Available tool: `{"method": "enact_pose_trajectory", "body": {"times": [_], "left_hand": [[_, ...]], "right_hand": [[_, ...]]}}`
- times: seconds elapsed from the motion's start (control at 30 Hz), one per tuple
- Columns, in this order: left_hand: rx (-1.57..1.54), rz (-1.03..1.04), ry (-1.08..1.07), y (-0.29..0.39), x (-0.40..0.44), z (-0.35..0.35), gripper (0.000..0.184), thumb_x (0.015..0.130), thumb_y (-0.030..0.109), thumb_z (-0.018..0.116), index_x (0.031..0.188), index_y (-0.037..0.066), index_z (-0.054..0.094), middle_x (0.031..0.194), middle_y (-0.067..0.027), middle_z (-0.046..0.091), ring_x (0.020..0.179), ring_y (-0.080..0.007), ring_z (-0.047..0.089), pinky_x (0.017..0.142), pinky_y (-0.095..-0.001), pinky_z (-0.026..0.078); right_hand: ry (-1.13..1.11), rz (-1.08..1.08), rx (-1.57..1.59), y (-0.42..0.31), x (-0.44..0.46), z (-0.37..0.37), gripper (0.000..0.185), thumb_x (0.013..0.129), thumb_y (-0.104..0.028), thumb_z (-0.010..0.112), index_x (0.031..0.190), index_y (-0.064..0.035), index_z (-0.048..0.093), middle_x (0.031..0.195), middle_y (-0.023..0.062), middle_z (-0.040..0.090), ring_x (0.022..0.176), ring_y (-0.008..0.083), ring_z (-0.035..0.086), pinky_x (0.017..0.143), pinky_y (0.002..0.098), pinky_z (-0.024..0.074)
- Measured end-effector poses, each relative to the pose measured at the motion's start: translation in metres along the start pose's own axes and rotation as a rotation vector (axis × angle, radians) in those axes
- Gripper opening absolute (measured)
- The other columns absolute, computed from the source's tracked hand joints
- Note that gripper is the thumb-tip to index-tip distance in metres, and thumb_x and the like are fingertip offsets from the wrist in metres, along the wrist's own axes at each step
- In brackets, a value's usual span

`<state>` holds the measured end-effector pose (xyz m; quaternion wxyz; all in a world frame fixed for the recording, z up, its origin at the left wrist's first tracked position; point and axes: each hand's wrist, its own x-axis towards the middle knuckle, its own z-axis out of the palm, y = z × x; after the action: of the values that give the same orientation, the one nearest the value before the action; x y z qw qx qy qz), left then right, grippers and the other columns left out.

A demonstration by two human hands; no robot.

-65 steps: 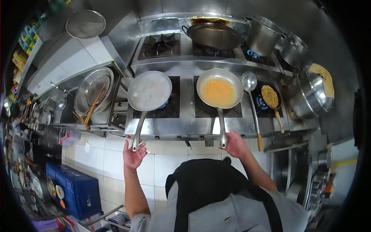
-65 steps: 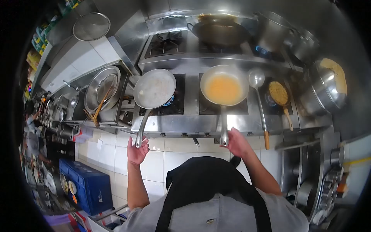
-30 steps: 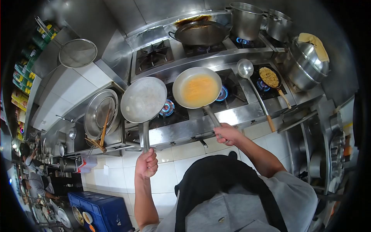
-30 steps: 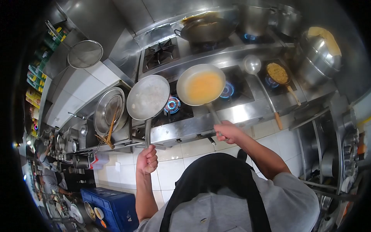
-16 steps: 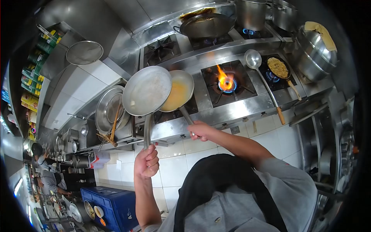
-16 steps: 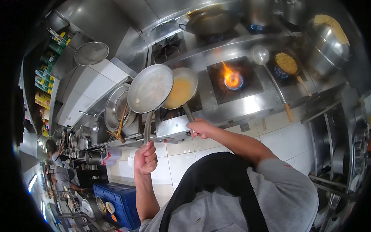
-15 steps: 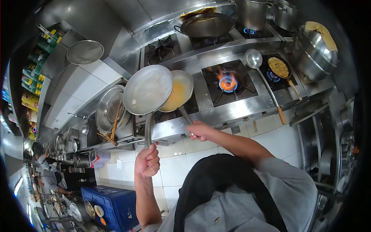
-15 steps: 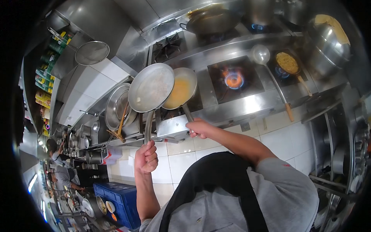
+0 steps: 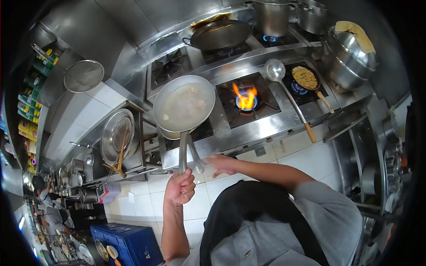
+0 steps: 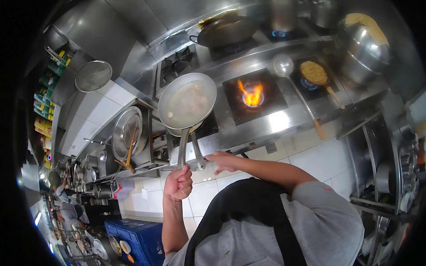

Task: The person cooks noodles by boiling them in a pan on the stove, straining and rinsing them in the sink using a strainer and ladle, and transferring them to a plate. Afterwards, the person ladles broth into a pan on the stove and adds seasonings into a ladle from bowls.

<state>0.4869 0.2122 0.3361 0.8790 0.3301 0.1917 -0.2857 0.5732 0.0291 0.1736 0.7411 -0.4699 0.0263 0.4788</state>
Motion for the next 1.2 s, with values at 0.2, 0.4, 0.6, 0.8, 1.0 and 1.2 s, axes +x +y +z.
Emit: {"method": "enact_pose_trajectory", "body": {"times": [0.2,0.4,0.6,0.8,1.0,1.2], "left_hand": [[0.025,-0.028,0.02,-0.042,0.055,0.038,0.017,0.097,0.021,0.057,0.084,0.014,0.05,0.057,0.0062,0.032,0.041,-0.0035,0.026,0.032,-0.0195,0.02],[-0.008,-0.055,-0.069,-0.09,0.123,0.06,0.015,0.098,0.02,0.055,0.085,0.015,0.049,0.057,0.0056,0.033,0.041,-0.0039,0.025,0.033,-0.0205,0.02],[0.035,-0.05,-0.027,-0.13,0.185,0.068,0.022,0.099,0.02,0.054,0.08,0.014,0.044,0.057,0.0055,0.032,0.041,-0.0042,0.026,0.032,-0.0207,0.021],[0.071,-0.104,-0.085,-0.154,0.223,0.064,0.026,0.098,0.023,0.056,0.078,0.016,0.041,0.057,0.0057,0.032,0.044,-0.0047,0.028,0.036,-0.0217,0.022],[0.026,-0.078,-0.092,-0.17,0.235,0.084,0.031,0.099,0.027,0.053,0.074,0.016,0.04,0.058,0.0071,0.03,0.044,-0.0043,0.028,0.036,-0.0209,0.022],[0.019,-0.108,-0.151,-0.174,0.246,0.09,0.038,0.1,0.031,0.05,0.069,0.013,0.039,0.056,0.0051,0.032,0.044,-0.0065,0.03,0.037,-0.0229,0.024]], "right_hand": [[0.405,-0.33,-0.984,0.065,-0.132,-0.198,0.023,0.082,-0.023,0.063,0.09,-0.0015,0.062,0.079,0.0116,0.062,0.068,0.0223,0.062,0.064,0.0369,0.0525],[0.84,-0.197,-1.08,0.056,-0.262,-0.318,0.02,0.08,-0.019,0.062,0.086,-0.0003,0.063,0.09,0.0224,0.066,0.089,0.0369,0.064,0.082,0.0417,0.0505],[1.047,-0.163,-1.129,-0.01,-0.291,-0.328,0.026,0.083,-0.024,0.059,0.094,-0.0007,0.06,0.089,0.0221,0.066,0.085,0.0408,0.064,0.078,0.0463,0.0508],[1.144,-0.19,-1.262,-0.037,-0.238,-0.354,0.036,0.084,-0.027,0.059,0.107,0.0002,0.054,0.097,0.0254,0.064,0.09,0.0426,0.063,0.08,0.0492,0.0496],[0.943,-0.181,-0.751,-0.063,-0.2,-0.387,0.028,0.084,-0.02,0.06,0.104,-0.0011,0.053,0.084,0.0196,0.06,0.081,0.036,0.062,0.065,0.045,0.0523],[0.489,-0.204,-0.127,-0.118,-0.209,-0.369,0.02,0.083,-0.012,0.057,0.097,-0.0033,0.046,0.073,0.0089,0.052,0.046,0.0177,0.049,0.042,0.0306,0.0434]]}}
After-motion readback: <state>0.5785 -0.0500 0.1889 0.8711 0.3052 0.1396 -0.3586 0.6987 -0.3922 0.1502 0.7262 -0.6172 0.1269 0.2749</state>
